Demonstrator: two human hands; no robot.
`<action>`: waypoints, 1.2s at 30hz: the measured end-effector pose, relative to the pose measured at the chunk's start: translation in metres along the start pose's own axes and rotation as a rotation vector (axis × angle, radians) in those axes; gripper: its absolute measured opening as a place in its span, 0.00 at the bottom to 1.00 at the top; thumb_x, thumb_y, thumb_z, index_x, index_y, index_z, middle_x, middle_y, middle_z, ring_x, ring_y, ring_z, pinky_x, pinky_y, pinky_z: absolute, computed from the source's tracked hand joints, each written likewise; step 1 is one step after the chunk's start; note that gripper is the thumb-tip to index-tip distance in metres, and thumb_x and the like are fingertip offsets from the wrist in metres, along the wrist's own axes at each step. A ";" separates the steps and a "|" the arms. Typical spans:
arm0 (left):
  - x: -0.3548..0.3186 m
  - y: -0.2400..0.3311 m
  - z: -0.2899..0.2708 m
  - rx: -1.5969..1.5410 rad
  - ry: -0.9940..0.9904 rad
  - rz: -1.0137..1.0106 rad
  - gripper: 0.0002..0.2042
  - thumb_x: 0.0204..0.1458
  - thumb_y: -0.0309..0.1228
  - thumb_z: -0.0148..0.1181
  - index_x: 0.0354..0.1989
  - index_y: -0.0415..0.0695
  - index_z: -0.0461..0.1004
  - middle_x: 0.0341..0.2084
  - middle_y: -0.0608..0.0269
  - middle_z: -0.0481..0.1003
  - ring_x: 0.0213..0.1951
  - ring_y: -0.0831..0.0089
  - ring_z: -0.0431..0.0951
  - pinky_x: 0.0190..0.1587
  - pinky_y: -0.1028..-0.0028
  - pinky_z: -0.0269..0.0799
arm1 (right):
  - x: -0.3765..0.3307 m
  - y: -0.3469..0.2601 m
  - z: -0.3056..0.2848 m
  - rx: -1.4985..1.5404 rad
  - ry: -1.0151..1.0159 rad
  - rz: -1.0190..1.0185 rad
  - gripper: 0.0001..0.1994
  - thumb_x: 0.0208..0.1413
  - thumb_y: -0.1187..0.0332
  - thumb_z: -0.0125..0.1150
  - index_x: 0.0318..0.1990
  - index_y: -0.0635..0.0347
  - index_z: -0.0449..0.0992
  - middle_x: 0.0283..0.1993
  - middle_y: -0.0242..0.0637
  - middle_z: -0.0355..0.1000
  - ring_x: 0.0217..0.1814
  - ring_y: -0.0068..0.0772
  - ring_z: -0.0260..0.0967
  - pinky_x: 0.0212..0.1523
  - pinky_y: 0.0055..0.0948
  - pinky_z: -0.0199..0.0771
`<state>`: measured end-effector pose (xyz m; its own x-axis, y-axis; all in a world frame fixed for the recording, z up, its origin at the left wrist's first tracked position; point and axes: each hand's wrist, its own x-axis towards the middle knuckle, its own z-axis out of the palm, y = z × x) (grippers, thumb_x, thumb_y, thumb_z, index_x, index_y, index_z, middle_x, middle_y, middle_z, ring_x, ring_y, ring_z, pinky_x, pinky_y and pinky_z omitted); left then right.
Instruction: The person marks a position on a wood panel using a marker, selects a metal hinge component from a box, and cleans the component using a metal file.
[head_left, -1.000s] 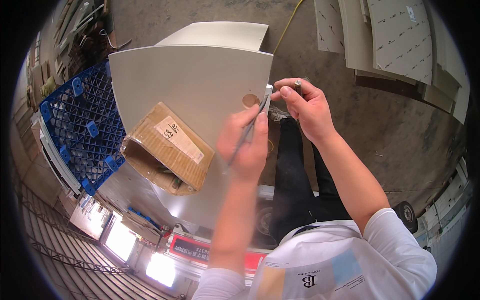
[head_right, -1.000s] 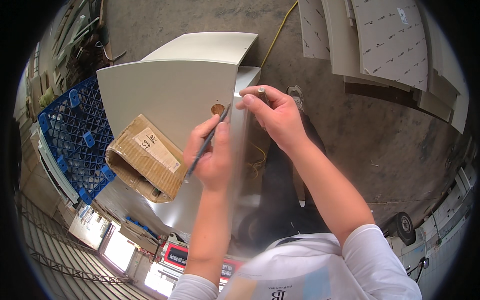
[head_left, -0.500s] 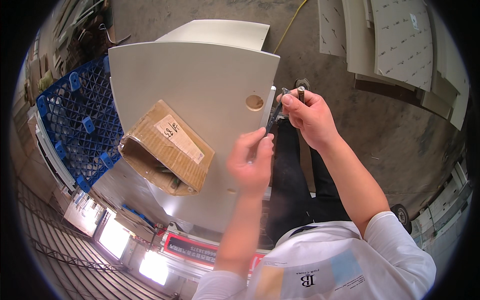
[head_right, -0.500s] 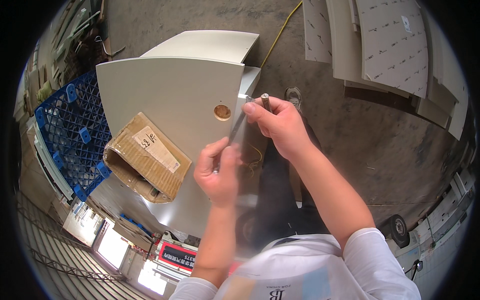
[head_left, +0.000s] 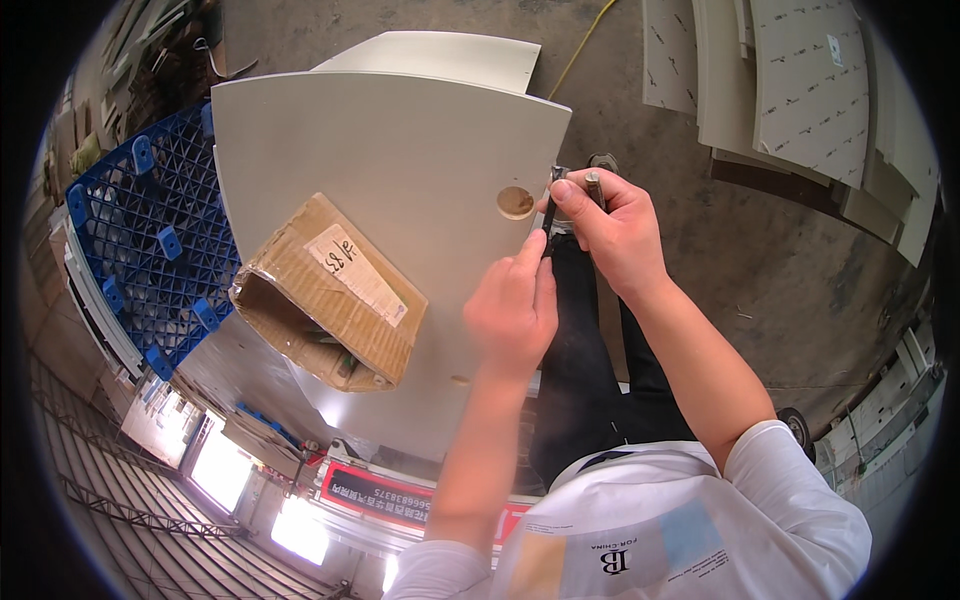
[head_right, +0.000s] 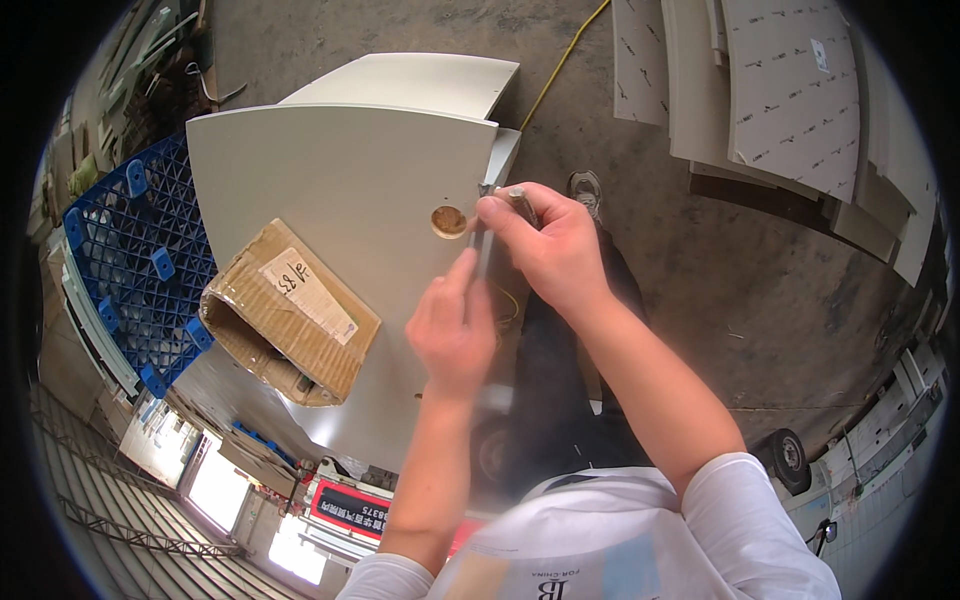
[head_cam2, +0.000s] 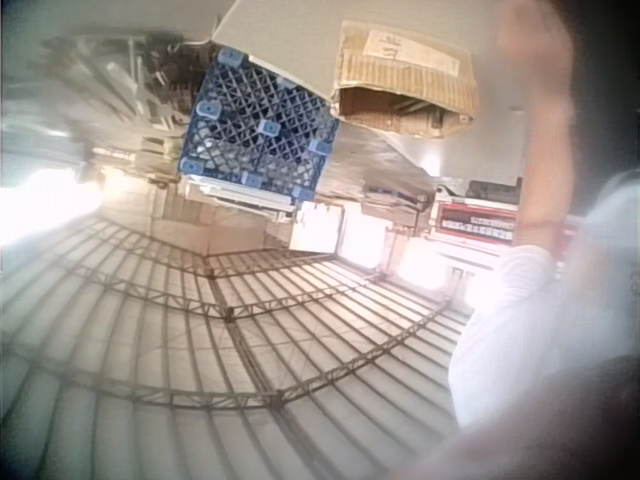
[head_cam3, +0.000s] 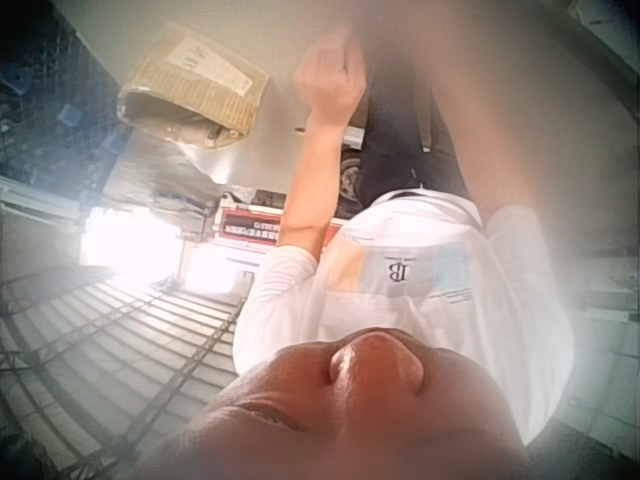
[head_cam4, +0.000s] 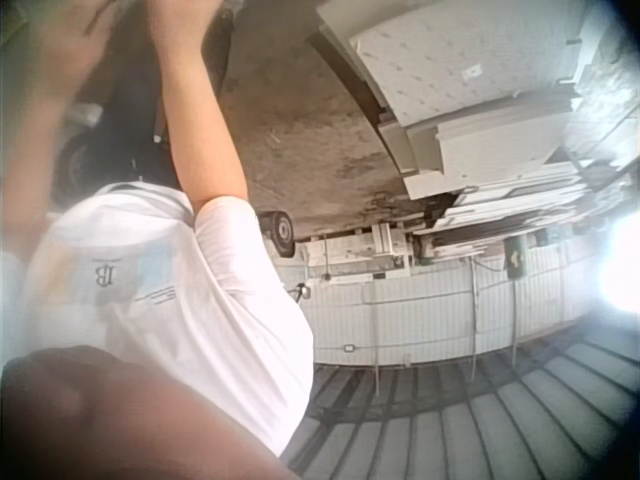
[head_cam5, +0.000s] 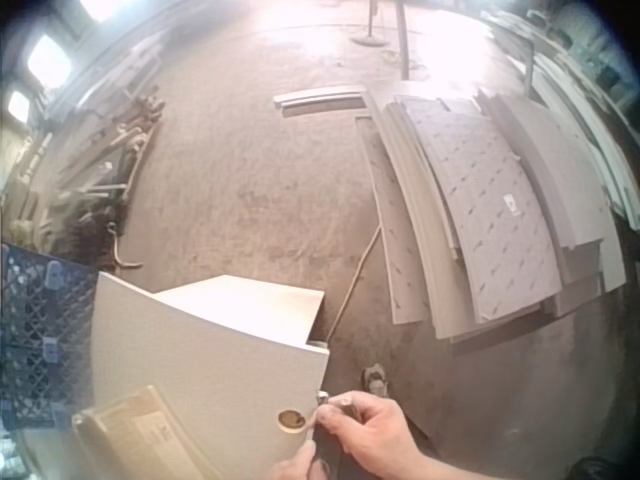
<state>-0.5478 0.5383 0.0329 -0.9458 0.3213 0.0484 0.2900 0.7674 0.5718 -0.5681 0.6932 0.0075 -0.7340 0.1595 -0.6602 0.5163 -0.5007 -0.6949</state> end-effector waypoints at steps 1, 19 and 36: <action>0.001 -0.001 0.001 0.004 -0.015 0.010 0.17 0.55 0.20 0.66 0.54 0.41 0.80 0.29 0.57 0.78 0.26 0.60 0.77 0.29 0.64 0.74 | 0.000 0.000 0.000 0.006 0.007 0.012 0.10 0.66 0.64 0.68 0.36 0.60 0.83 0.24 0.14 0.66 0.25 0.06 0.55 0.25 0.17 0.52; 0.005 -0.005 0.000 -0.022 -0.044 0.016 0.18 0.53 0.17 0.65 0.54 0.39 0.81 0.22 0.60 0.71 0.21 0.63 0.72 0.25 0.65 0.69 | 0.007 -0.013 0.001 -0.121 0.041 0.084 0.14 0.60 0.60 0.71 0.28 0.60 0.80 0.25 0.16 0.69 0.29 0.08 0.59 0.29 0.19 0.59; 0.001 0.016 -0.022 -0.005 -0.087 -0.081 0.14 0.56 0.20 0.64 0.51 0.36 0.81 0.31 0.53 0.81 0.28 0.58 0.82 0.31 0.65 0.77 | 0.000 -0.004 -0.001 -0.154 -0.044 0.144 0.13 0.61 0.61 0.71 0.31 0.62 0.81 0.24 0.23 0.71 0.27 0.11 0.62 0.28 0.20 0.58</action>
<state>-0.5470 0.5385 0.0603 -0.9497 0.3055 -0.0690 0.2123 0.7899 0.5753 -0.5695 0.6958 0.0101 -0.6647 0.0565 -0.7450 0.6761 -0.3789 -0.6320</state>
